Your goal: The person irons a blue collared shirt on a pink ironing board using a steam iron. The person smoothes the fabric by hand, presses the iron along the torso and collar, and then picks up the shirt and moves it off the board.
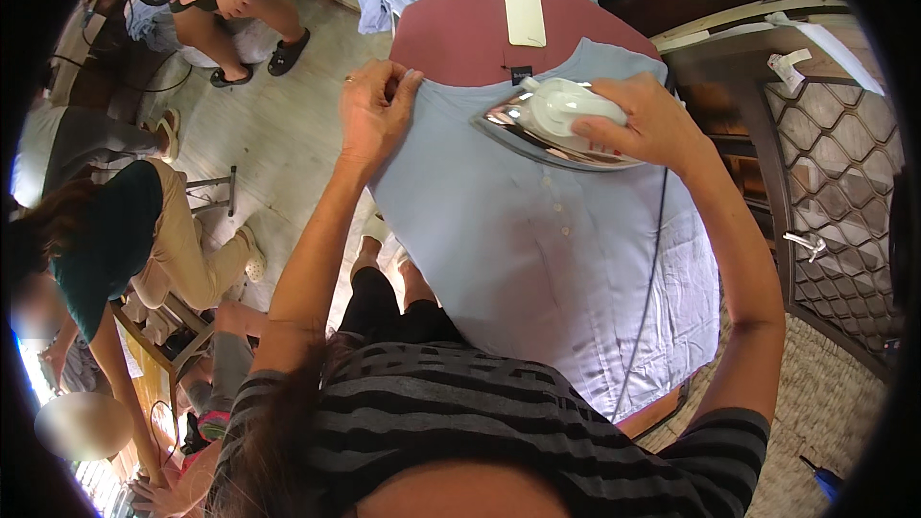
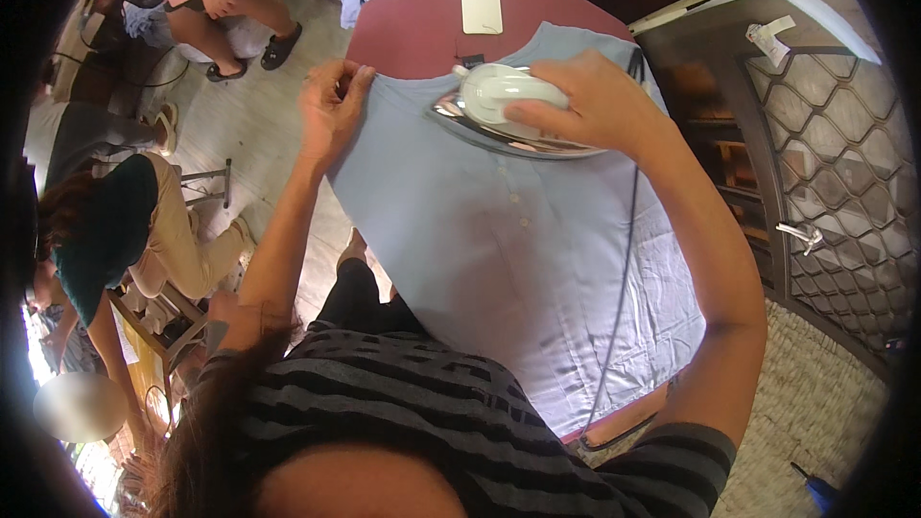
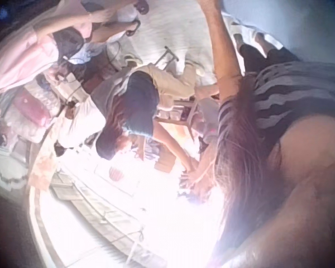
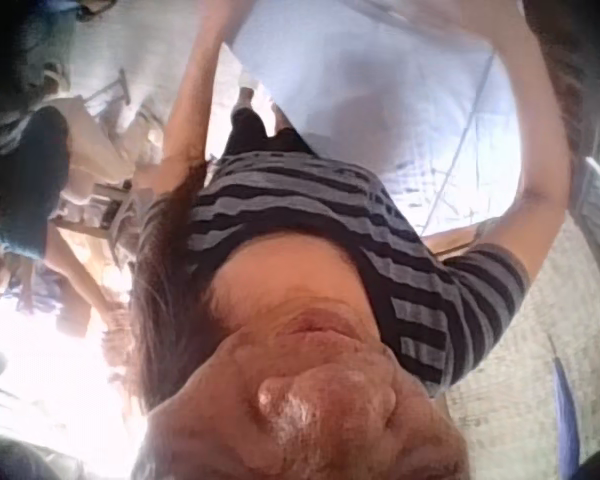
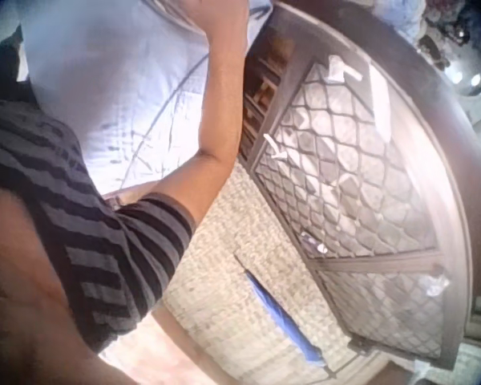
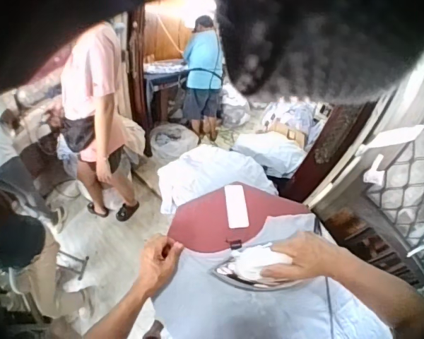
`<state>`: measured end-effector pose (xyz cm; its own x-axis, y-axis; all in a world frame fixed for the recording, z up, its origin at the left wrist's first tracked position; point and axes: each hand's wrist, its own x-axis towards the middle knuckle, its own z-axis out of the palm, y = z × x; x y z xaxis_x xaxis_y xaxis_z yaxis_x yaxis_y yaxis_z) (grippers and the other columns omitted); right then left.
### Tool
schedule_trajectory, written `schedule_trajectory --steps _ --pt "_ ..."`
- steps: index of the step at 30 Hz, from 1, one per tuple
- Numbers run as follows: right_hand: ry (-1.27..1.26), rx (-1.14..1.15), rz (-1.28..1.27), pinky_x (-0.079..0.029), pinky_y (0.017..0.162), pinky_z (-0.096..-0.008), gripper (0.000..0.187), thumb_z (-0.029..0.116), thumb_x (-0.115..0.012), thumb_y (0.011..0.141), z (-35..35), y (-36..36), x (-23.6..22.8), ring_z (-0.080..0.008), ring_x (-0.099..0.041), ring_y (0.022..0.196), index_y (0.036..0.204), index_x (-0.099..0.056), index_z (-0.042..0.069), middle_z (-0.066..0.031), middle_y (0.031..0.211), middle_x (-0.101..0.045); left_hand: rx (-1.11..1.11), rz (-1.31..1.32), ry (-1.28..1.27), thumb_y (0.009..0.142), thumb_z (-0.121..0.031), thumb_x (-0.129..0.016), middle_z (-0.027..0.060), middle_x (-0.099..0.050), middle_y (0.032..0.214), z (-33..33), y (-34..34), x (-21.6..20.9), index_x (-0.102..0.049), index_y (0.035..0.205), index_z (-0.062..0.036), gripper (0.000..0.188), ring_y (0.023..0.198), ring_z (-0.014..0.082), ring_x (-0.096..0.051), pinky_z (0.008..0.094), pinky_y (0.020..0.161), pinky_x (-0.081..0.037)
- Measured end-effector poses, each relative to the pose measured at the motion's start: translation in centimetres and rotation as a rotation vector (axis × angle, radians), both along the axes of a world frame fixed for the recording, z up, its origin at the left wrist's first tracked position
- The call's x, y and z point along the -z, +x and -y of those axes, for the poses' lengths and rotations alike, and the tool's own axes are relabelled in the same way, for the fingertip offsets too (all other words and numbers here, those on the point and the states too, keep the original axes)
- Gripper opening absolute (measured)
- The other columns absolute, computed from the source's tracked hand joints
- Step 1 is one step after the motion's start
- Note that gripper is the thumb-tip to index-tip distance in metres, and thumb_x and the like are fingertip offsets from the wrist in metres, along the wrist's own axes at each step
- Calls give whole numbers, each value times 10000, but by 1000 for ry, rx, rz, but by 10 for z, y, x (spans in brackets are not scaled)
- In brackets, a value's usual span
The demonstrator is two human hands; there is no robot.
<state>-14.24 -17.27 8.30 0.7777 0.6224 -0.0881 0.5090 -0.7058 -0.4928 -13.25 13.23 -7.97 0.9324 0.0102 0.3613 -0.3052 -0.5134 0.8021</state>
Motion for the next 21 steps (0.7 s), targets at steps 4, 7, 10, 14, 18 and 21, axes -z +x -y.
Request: schedule_trajectory --steps 4,7,10,14,18,21 --pt "-35 -43 70 -473 598 -402 404 419 -702 880 4 6 2 -365 -626 632 851 -682 17 -191 705 -650 -52 25 20 850 -199 -762 62 -585 671 6 1 -1 -653 782 -50 196 646 239 -529 368 675 -436" --pt "-3 -55 12 -468 587 -399 410 428 -712 871 21 10 1 -363 -616 619 834 -674 21 -190 689 -637 -48 19 33 856 -211 -760 62 -590 684 7 5 -3 -656 792 -50 202 658 238 -534 374 674 -440" --pt "12 -91 37 -460 574 -390 403 422 -728 859 18 16 5 -357 -606 600 823 -673 25 -186 668 -623 -38 -2 10 862 -225 -759 64 -591 695 8 7 0 -662 800 -51 209 669 239 -537 378 672 -443" --pt "-31 -133 6 -454 566 -376 386 409 -740 849 3 20 9 -347 -602 591 807 -679 30 -175 658 -619 -34 15 48 866 -233 -758 68 -585 698 6 7 2 -667 810 -50 212 671 241 -537 380 670 -445" --pt "67 -125 22 -453 560 -370 387 409 -750 838 12 23 10 -336 -605 584 791 -682 31 -167 649 -618 -15 17 75 892 -207 -742 74 -542 710 6 8 0 -631 834 -10 233 681 193 -483 335 653 -421" --pt "45 -101 21 -458 565 -370 382 406 -758 828 8 23 10 -330 -615 592 794 -688 31 -162 653 -627 -15 2 82 890 -202 -741 78 -539 707 4 6 -1 -625 830 -8 234 679 201 -483 341 653 -422"
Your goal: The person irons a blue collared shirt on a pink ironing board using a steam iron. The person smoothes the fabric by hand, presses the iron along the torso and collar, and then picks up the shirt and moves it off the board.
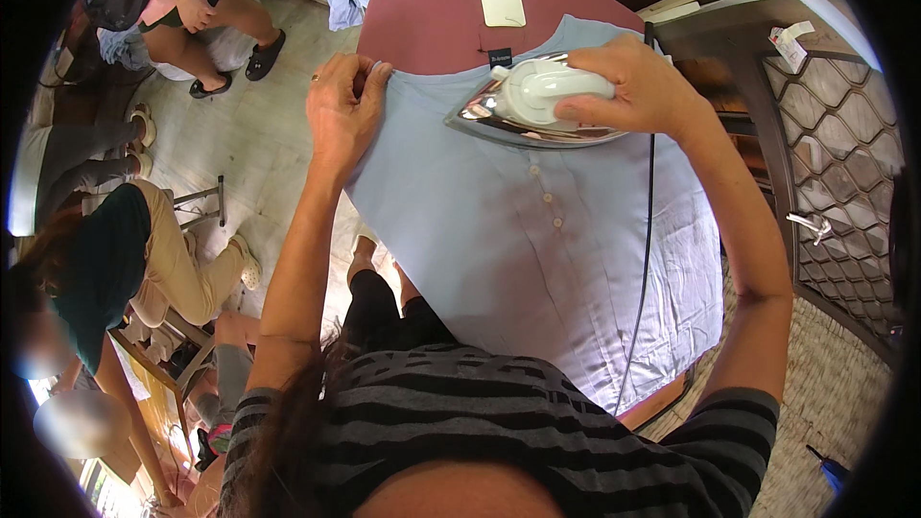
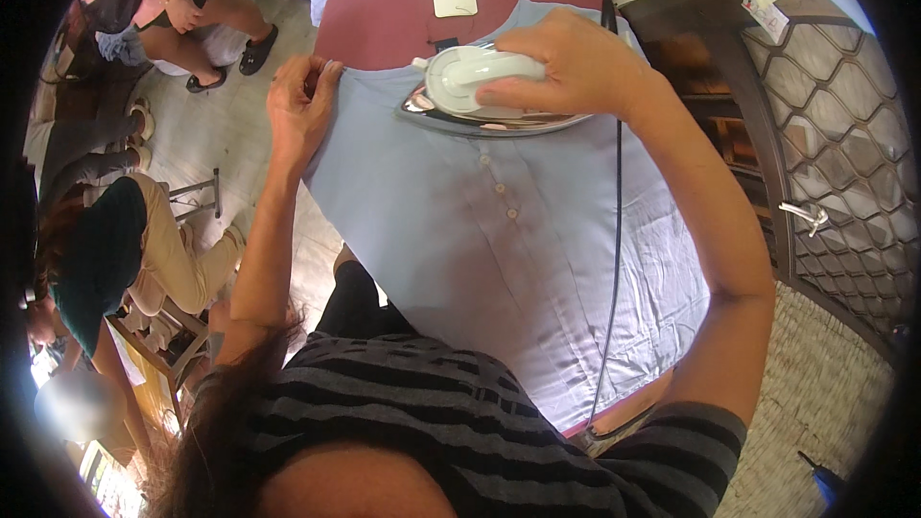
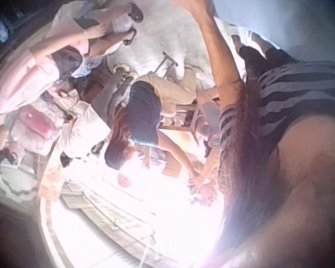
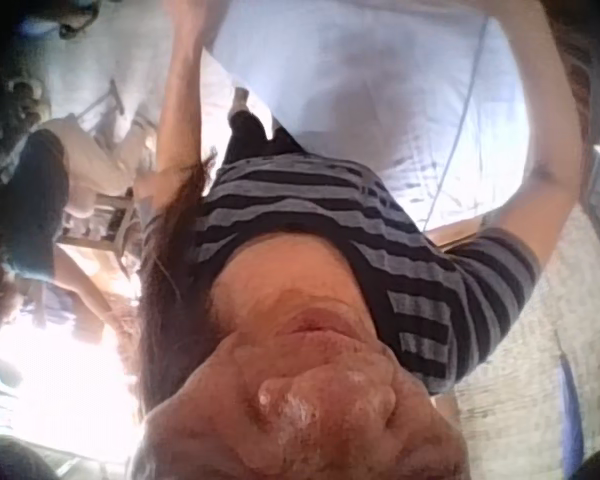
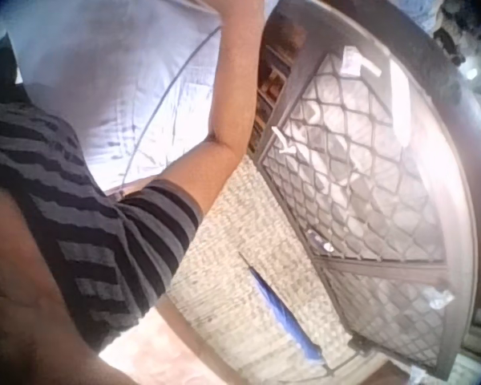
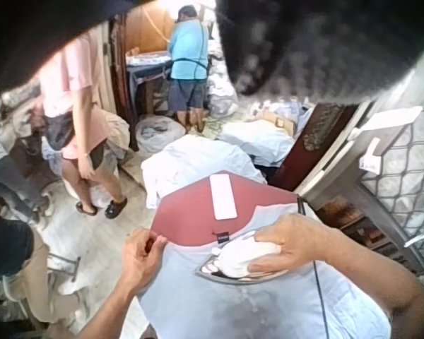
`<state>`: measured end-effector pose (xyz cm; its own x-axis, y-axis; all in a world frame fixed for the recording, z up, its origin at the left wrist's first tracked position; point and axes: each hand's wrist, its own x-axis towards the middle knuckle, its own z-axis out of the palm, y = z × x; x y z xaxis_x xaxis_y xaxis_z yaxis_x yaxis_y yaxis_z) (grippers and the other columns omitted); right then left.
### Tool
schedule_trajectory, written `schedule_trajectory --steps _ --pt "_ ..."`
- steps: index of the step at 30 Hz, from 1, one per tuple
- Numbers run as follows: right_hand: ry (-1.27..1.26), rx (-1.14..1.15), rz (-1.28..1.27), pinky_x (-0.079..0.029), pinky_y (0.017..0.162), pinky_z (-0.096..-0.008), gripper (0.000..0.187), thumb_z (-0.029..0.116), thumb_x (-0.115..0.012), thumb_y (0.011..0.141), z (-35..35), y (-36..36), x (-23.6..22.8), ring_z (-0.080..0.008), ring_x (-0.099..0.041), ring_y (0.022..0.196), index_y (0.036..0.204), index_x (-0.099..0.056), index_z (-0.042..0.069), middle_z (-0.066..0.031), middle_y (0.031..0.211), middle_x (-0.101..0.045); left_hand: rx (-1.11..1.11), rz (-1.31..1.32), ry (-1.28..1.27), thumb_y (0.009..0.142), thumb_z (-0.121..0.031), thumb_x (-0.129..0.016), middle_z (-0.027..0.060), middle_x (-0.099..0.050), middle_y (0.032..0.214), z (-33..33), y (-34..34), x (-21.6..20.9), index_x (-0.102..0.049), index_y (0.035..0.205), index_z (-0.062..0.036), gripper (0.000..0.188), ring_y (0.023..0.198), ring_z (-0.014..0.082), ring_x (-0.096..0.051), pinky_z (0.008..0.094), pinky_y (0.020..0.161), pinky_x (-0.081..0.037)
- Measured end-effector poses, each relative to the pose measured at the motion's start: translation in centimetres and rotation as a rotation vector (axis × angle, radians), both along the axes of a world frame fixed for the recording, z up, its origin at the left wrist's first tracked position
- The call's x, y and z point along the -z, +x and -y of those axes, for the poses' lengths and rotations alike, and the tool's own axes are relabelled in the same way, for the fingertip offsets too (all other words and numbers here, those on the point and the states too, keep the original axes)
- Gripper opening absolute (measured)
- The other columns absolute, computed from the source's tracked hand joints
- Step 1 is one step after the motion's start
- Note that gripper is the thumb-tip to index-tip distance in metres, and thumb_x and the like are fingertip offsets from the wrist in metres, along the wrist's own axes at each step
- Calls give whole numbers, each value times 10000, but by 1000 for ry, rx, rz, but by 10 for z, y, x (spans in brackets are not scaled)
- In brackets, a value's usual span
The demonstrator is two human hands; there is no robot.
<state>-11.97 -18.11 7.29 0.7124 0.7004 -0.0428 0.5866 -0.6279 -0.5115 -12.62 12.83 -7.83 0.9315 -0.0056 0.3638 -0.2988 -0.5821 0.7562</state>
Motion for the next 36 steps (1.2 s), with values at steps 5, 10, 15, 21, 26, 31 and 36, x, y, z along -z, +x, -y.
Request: schedule_trajectory --steps 5,10,15,21,26,31,36 --pt "-60 68 54 -465 584 -369 417 423 -736 840 -6 -5 -3 -295 -621 596 817 -690 10 -149 656 -634 25 17 -33 869 -214 -749 87 -585 707 0 3 0 -646 797 -39 216 655 270 -530 403 642 -433" --pt "-146 494 -50 -475 629 -363 496 467 -659 896 24 -44 -19 -252 -567 619 899 -682 -28 -156 725 -637 65 42 9 869 -216 -744 74 -602 751 -3 4 3 -662 832 -67 174 715 266 -553 397 672 -426" --pt "-66 994 -111 -477 660 -356 455 412 -653 928 40 -161 -51 -195 -567 658 961 -663 -41 -158 756 -639 100 305 268 870 -240 -729 32 -624 965 11 -20 -30 -684 1004 -113 190 955 249 -547 413 833 -373" --pt "86 1514 -378 -403 513 -274 361 358 -653 953 0 -311 -100 -85 -513 565 996 -680 0 -20 660 -593 482 211 205 868 -229 -725 53 -629 1040 53 -42 -24 -699 1043 -103 218 987 263 -557 412 837 -377" --pt "240 1629 -488 -415 490 -278 284 285 -655 960 -62 -359 -78 -76 -544 545 1016 -664 6 -32 653 -611 499 164 253 845 -225 -746 57 -630 942 66 -28 -24 -707 993 -93 202 898 257 -574 402 761 -429" --pt "364 1430 -237 -466 581 -374 280 238 -622 975 -112 -320 -21 -255 -627 618 1051 -593 -31 -203 726 -642 602 100 141 838 -188 -746 68 -644 835 68 -16 -27 -688 890 -65 145 799 252 -586 393 706 -455" --pt "440 1407 -256 -483 596 -416 317 251 -585 1000 -145 -268 1 -357 -686 681 1088 -533 -50 -261 780 -648 637 69 -24 839 -134 -739 68 -651 799 69 -6 -21 -657 851 -52 117 711 239 -611 372 662 -452"
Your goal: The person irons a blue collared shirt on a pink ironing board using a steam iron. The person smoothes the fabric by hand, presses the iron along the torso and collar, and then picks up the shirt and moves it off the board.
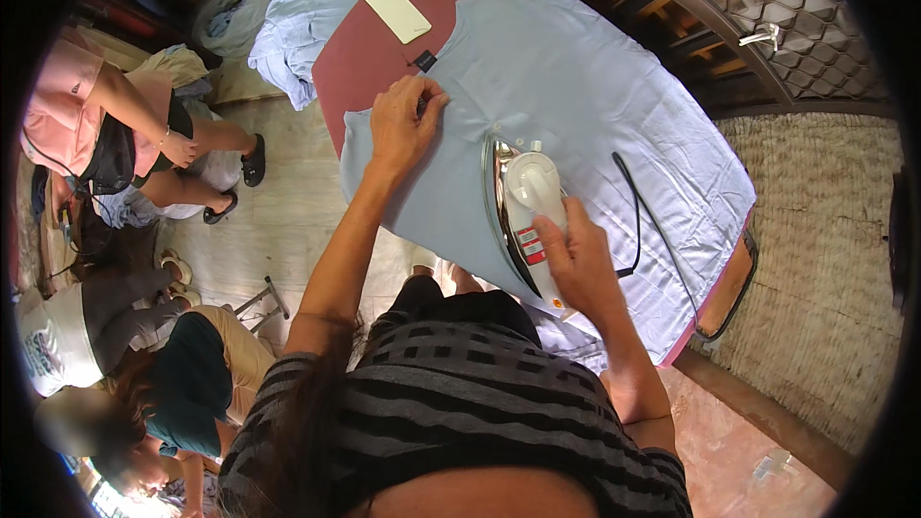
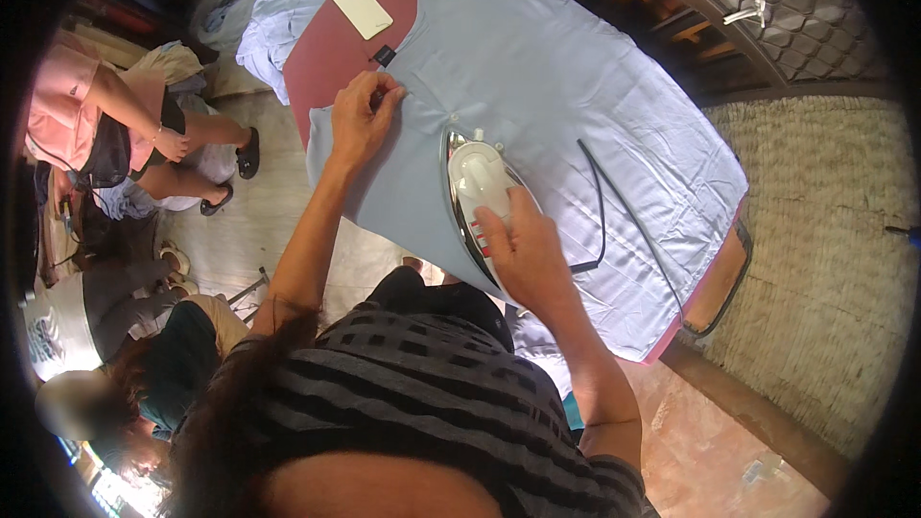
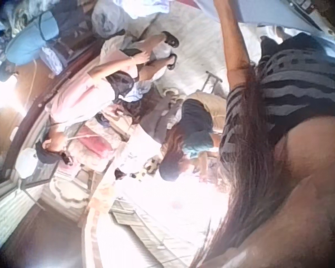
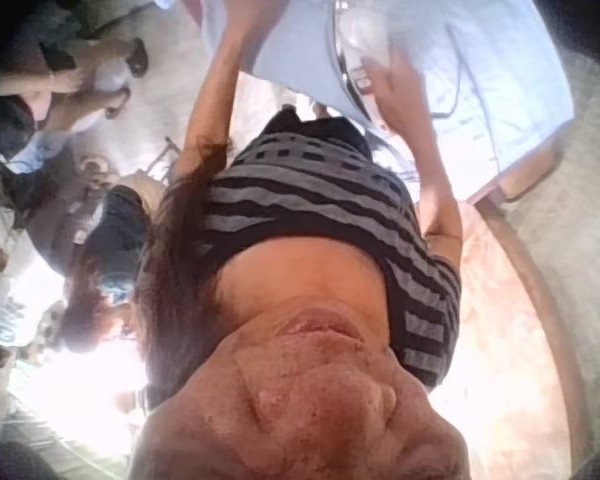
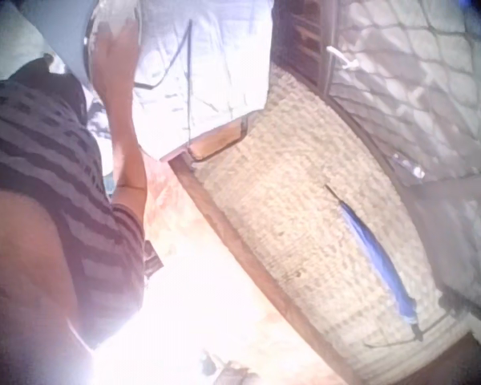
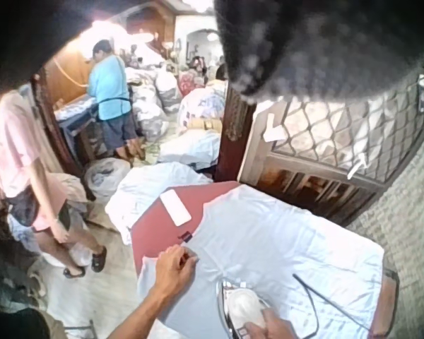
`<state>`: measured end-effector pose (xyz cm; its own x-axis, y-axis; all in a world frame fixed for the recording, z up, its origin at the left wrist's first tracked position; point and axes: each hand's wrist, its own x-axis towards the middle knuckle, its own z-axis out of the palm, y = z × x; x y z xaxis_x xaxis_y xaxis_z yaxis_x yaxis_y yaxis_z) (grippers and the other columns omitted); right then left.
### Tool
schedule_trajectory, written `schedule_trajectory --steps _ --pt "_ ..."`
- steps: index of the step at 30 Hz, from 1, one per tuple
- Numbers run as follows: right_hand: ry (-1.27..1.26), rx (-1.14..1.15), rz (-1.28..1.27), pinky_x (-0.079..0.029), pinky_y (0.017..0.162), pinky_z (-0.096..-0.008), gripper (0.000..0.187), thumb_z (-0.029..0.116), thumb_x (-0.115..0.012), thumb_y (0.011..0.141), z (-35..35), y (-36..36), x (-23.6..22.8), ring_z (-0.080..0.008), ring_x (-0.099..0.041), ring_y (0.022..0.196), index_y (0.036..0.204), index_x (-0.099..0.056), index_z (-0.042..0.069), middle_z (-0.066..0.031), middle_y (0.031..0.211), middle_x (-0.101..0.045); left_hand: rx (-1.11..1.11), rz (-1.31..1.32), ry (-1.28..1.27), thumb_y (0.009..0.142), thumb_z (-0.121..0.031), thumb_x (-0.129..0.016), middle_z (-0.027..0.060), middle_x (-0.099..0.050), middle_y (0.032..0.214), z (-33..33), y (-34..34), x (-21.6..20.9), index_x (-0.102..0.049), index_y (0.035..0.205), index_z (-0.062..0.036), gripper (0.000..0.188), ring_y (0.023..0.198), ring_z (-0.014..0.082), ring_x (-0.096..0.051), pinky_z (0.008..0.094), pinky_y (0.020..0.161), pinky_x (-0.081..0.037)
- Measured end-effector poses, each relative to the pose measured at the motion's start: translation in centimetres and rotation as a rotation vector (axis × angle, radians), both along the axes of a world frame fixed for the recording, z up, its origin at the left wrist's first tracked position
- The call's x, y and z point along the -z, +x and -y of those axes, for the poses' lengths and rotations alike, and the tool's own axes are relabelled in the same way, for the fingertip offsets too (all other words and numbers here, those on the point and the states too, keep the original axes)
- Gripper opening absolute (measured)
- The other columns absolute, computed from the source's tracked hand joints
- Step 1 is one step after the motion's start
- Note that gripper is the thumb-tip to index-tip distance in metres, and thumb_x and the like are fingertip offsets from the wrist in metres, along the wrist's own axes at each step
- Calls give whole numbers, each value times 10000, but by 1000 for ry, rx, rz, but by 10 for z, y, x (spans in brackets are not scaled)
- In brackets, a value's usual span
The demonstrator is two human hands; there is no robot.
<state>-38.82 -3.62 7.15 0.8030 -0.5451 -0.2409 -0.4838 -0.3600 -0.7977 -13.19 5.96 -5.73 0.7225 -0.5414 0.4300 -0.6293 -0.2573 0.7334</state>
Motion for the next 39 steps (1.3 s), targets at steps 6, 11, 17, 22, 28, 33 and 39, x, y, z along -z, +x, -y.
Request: schedule_trajectory --steps 6,11,17,22,28,33,39 --pt "53 51 84 -482 683 -481 344 265 -572 1003 -23 31 14 -475 -641 785 1094 -508 -60 -299 842 -620 -68 -37 -55 824 -133 -746 55 -652 784 7 -1 8 -646 828 -84 111 702 262 -635 382 642 -431" --pt "71 -37 37 -464 746 -506 351 280 -577 988 -25 40 14 -504 -595 870 1075 -512 -54 -318 898 -608 -33 -8 -59 841 -93 -754 69 -671 814 6 4 14 -667 874 -32 111 665 181 -647 301 635 -507" --pt "49 3 -37 -469 718 -484 343 289 -584 985 -18 -22 -8 -424 -623 785 1055 -530 -42 -250 870 -632 -20 28 -105 845 -127 -731 87 -660 809 11 1 4 -680 861 -79 72 686 286 -650 378 611 -491" --pt "356 524 -77 -396 484 -297 273 293 -557 1025 2 -148 -32 -102 -509 549 1037 -555 21 -37 660 -537 42 104 41 861 -139 -723 93 -672 930 4 5 6 -684 951 -77 115 856 296 -636 383 742 -486" --pt "264 817 109 -353 460 -231 247 256 -493 1061 -17 -245 -102 -72 -443 500 1047 -538 14 -13 648 -507 318 320 9 842 -129 -726 137 -631 1140 32 -75 -26 -655 1088 -57 266 1049 339 -579 447 901 -441" --pt "353 868 177 -349 455 -228 308 303 -484 1063 -16 -295 -97 -73 -424 486 1043 -541 1 -21 639 -486 775 182 -24 823 -230 -752 112 -567 1270 93 -208 -28 -638 1187 -114 398 1165 320 -534 487 937 -413" --pt "385 1062 436 -344 429 -235 345 361 -485 1057 17 -363 -84 -87 -427 467 1044 -551 23 -23 647 -488 1021 437 195 867 -461 -685 134 -401 1525 132 -313 -11 -555 1361 -128 610 1432 382 -345 602 1070 -315"
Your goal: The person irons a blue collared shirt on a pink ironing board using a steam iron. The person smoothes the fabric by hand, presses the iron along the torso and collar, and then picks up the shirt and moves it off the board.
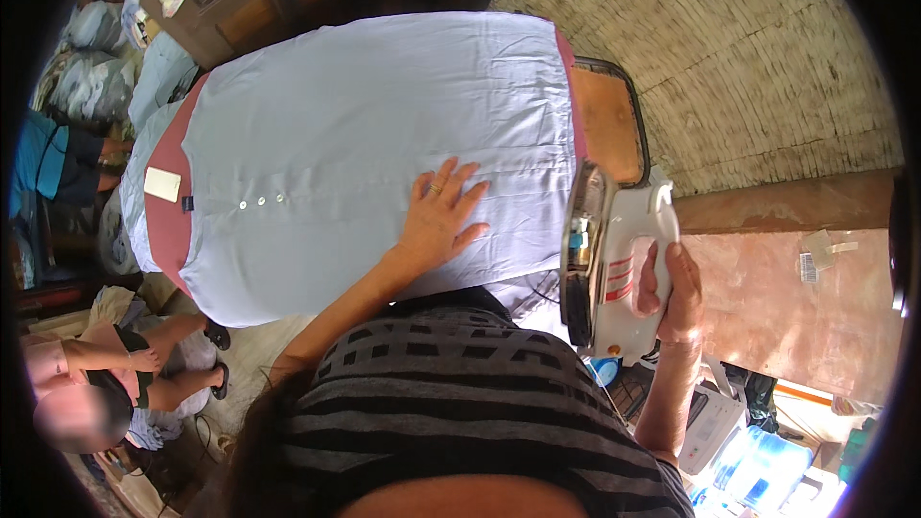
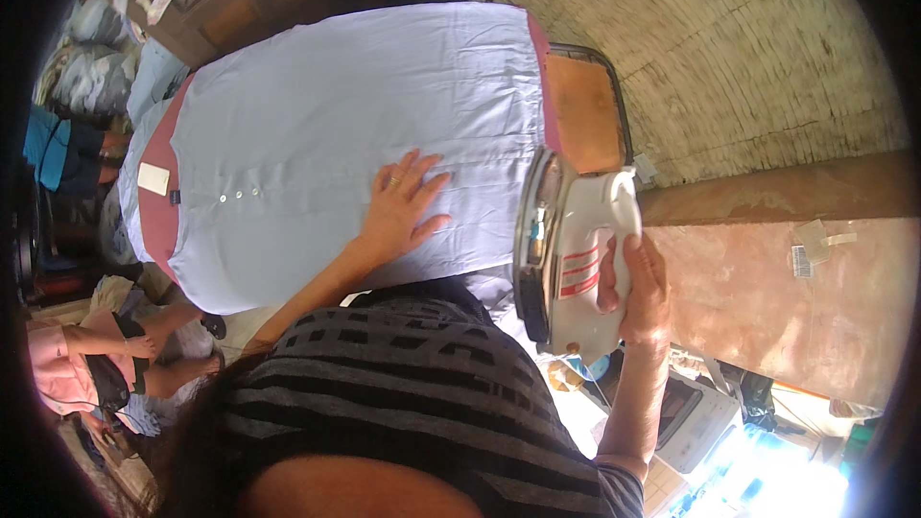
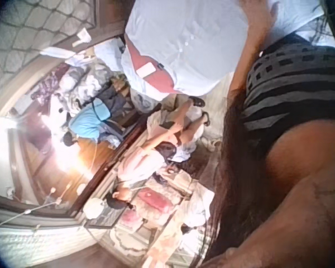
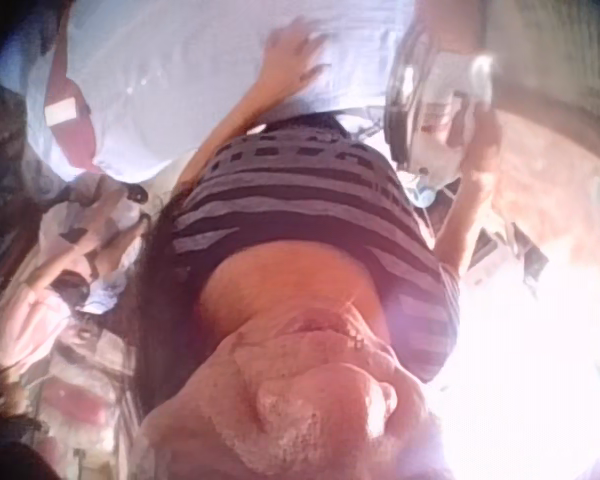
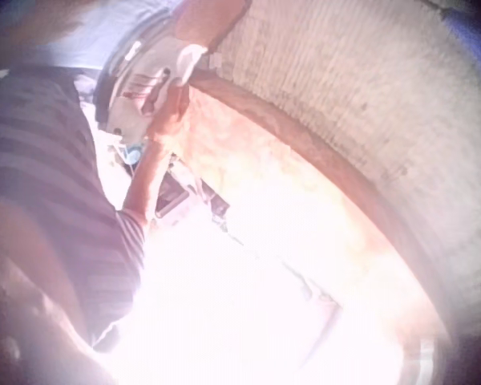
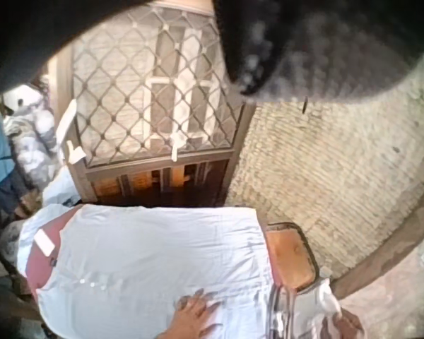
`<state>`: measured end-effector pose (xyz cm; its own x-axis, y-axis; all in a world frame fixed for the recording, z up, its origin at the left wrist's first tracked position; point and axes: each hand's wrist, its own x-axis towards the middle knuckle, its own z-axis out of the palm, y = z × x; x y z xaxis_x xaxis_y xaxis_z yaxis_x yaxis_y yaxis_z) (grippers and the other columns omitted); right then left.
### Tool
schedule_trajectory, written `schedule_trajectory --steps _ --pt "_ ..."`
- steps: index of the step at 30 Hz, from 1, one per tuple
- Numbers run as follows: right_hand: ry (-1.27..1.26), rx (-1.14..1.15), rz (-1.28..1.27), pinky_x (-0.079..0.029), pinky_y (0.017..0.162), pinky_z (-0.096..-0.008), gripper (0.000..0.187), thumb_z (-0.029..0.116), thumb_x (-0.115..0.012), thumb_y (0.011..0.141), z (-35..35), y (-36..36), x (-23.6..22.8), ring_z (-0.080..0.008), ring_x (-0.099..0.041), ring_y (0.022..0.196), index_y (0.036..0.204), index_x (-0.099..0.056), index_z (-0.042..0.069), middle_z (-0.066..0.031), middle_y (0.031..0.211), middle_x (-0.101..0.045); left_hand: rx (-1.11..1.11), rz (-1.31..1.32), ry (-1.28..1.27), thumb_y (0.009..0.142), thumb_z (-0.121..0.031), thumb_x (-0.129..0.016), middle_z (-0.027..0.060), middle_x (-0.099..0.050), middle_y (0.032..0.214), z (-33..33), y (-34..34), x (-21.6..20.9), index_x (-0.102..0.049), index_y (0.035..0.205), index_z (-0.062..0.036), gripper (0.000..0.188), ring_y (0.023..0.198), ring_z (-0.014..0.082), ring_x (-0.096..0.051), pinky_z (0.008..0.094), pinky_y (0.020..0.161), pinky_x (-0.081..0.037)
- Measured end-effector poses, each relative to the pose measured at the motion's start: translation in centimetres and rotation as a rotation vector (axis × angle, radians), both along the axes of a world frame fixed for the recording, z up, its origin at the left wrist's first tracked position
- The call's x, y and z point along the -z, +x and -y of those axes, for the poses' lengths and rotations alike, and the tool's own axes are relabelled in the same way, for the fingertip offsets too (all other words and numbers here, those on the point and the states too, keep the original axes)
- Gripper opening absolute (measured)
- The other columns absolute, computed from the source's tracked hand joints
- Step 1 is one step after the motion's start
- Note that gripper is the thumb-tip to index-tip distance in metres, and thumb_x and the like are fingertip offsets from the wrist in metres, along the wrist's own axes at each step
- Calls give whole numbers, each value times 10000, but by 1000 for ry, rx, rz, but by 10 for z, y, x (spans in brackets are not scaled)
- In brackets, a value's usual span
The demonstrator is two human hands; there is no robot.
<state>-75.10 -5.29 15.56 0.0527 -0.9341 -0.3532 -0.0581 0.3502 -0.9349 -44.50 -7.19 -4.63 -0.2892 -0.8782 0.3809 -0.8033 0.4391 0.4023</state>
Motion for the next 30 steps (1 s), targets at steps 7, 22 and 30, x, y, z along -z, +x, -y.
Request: schedule_trajectory --steps 7,22,30 --pt "-128 -14 -247 -328 433 -243 249 274 -518 1030 121 -41 30 -75 -418 482 995 -572 33 -2 622 -468 35 68 104 829 -501 -710 114 -293 1607 14 -58 3 -514 1424 -135 725 1480 386 -260 646 1110 -256" --pt "-332 -539 -593 -489 581 -384 222 138 -586 990 66 58 80 -266 -648 672 1056 -531 -67 -239 775 -625 -567 273 164 991 -455 -509 98 -289 1630 -17 56 -5 -419 1521 -176 606 1492 390 -242 611 1163 -170" --pt "-724 -724 -1174 -524 754 -325 366 -2 -592 929 132 102 89 -251 -599 808 1293 -580 26 -207 1222 -604 -636 226 104 1011 -464 -456 112 -316 1611 -25 95 2 -445 1505 -190 565 1478 412 -255 623 1155 -176"
